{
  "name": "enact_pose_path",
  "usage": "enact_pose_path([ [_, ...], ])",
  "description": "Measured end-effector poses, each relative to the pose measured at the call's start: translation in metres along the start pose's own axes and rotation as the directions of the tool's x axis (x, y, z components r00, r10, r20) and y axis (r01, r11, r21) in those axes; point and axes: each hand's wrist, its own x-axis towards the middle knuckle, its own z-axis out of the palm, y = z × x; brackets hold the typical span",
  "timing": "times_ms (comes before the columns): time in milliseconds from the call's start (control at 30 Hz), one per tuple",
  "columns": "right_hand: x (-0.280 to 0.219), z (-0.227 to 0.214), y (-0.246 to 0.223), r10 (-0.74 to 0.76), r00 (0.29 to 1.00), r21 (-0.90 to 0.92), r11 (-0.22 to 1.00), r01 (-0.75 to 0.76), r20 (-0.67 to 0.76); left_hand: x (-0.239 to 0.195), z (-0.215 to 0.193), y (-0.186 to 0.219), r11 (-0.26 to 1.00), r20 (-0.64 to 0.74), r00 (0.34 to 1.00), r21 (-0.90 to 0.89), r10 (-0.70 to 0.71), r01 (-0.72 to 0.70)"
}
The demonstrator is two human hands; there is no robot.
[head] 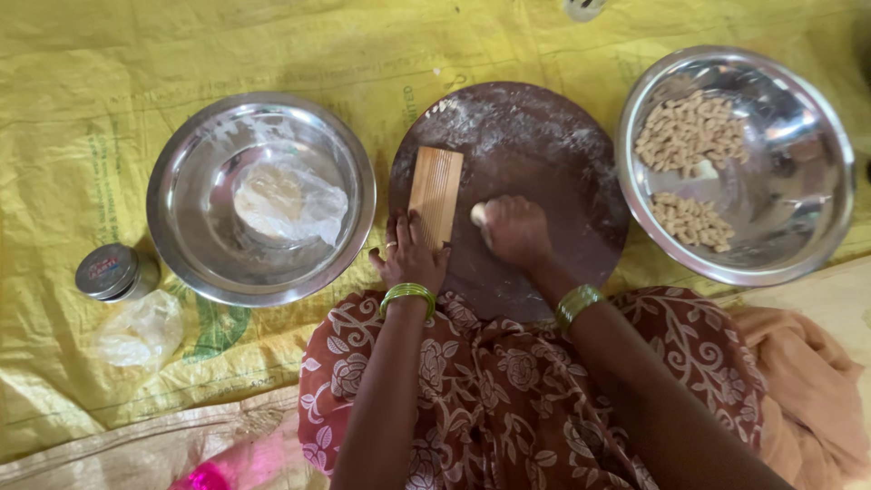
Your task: The person sits on the floor and uses a ridged wooden board to press and shape small pieces of dough into textured snacks. They place the finished pieces into a metal bowl and continue shaping more dough from a larger lump.
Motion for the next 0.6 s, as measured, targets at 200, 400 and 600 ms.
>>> enact_pose_path([
  [200,-0.073,-0.015,-0.011,-0.168,0.978,0.114,0.977,0.182,-0.123,0.001,0.002,-0.004,0.999,0.014,0.999,-0.020,-0.031,0.031],
  [400,-0.118,-0.016,0.022,0.020,0.999,0.459,0.888,-0.030,0.026,0.008,0.010,-0.013,0.998,0.032,0.999,-0.055,-0.020,0.022],
  [600,-0.124,0.016,0.030,0.416,0.881,0.465,0.840,-0.278,-0.225,0.009,0.015,-0.019,0.998,0.043,0.999,-0.061,-0.006,0.009],
])
